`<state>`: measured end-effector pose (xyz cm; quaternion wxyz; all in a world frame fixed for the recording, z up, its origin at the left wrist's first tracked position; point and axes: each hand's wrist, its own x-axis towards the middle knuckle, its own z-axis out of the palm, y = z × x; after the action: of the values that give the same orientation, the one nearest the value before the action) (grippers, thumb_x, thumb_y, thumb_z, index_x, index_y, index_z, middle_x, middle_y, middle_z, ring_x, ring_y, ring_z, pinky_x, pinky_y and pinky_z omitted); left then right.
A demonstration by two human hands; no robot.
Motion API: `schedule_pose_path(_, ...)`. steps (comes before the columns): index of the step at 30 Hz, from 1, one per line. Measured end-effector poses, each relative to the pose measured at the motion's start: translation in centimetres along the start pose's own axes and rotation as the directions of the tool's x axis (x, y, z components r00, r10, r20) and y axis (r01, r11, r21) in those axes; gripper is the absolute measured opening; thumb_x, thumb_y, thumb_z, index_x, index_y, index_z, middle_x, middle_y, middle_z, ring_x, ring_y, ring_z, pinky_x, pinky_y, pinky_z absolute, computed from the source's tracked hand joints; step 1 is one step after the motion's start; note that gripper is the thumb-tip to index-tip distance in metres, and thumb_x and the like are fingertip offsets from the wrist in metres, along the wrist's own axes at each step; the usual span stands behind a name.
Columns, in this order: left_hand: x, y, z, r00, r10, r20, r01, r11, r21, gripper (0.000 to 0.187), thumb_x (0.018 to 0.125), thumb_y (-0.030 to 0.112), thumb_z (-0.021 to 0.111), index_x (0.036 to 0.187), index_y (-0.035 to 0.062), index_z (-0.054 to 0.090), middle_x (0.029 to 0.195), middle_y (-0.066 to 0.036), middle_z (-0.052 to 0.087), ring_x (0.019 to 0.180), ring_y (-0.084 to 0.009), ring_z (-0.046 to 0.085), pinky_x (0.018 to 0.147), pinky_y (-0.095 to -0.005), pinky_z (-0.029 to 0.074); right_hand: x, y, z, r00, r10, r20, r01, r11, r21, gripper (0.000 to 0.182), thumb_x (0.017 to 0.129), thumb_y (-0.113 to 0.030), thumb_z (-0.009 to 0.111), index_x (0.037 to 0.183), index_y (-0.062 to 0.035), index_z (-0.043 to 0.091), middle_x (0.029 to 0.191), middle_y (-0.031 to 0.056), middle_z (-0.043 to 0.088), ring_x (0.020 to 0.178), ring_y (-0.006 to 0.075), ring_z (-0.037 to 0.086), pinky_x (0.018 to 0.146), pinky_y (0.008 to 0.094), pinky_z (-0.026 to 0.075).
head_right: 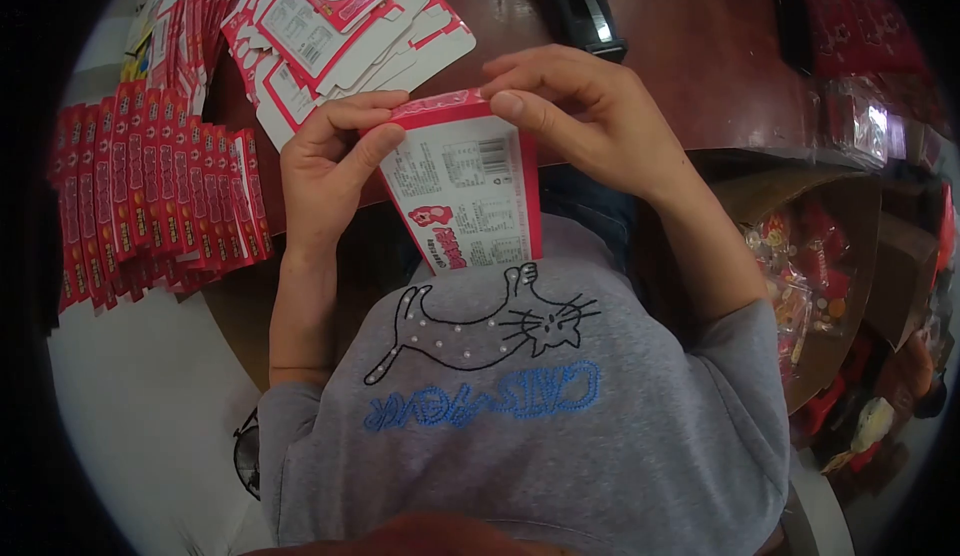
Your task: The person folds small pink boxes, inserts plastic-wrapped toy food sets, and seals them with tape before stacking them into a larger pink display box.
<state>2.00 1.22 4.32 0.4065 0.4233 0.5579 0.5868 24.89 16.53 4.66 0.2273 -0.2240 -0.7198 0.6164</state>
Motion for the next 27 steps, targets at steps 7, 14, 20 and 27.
schedule_pose_path(7,7.4,-1.1,-3.4,0.994,-0.101,0.041,0.099,0.994,0.048,0.038,0.092,0.004,0.071,0.126,-0.0022,0.054,0.117,-0.018,0.069,0.108,-0.0224,0.068,0.094,-0.0335,0.055,-1.2,4.5,-5.0,0.822,0.161,-0.547,-0.225,0.973,-0.051,0.041,0.095,-0.027,0.071,0.127,-0.0029,0.061,0.121,0.0102,0.065,0.105,0.0159,0.064,0.082,0.0264,0.052)
schedule_pose_path(14,4.7,-5.3,3.0,0.995,-0.021,0.094,-0.086,0.250,0.965,0.102,0.066,0.064,0.084,0.143,0.0055,0.050,0.157,-0.031,0.026,0.145,-0.0537,0.022,0.114,-0.0595,0.030,0.4,7.8,-4.4,0.823,0.194,-0.534,-0.138,0.980,0.143,0.025,0.091,-0.024,0.074,0.105,-0.0029,0.071,0.136,0.0143,0.057,0.115,0.0185,0.061,0.094,0.0304,0.049)
schedule_pose_path(20,3.2,-4.8,3.5,0.995,0.031,0.099,-0.104,0.234,0.967,0.092,0.067,0.047,0.083,0.144,0.0104,0.050,0.157,-0.026,0.021,0.141,-0.0491,0.026,0.108,-0.0608,0.034,-2.2,8.6,-3.5,0.832,0.077,-0.550,-0.036,0.996,0.086,0.017,0.089,-0.019,0.076,0.096,-0.0034,0.073,0.141,0.0128,0.054,0.123,0.0189,0.057,0.099,0.0296,0.045)
schedule_pose_path(27,2.9,-3.5,3.3,0.789,0.019,0.615,-0.569,0.400,0.718,0.084,0.063,0.032,0.080,0.143,0.0220,0.055,0.158,-0.018,0.027,0.140,-0.0441,0.032,0.111,-0.0587,0.033,-3.9,11.8,-3.7,0.748,0.093,-0.658,-0.167,0.985,-0.051,0.015,0.092,-0.016,0.072,0.097,-0.0019,0.070,0.116,0.0106,0.068,0.106,0.0162,0.065,0.091,0.0290,0.050)
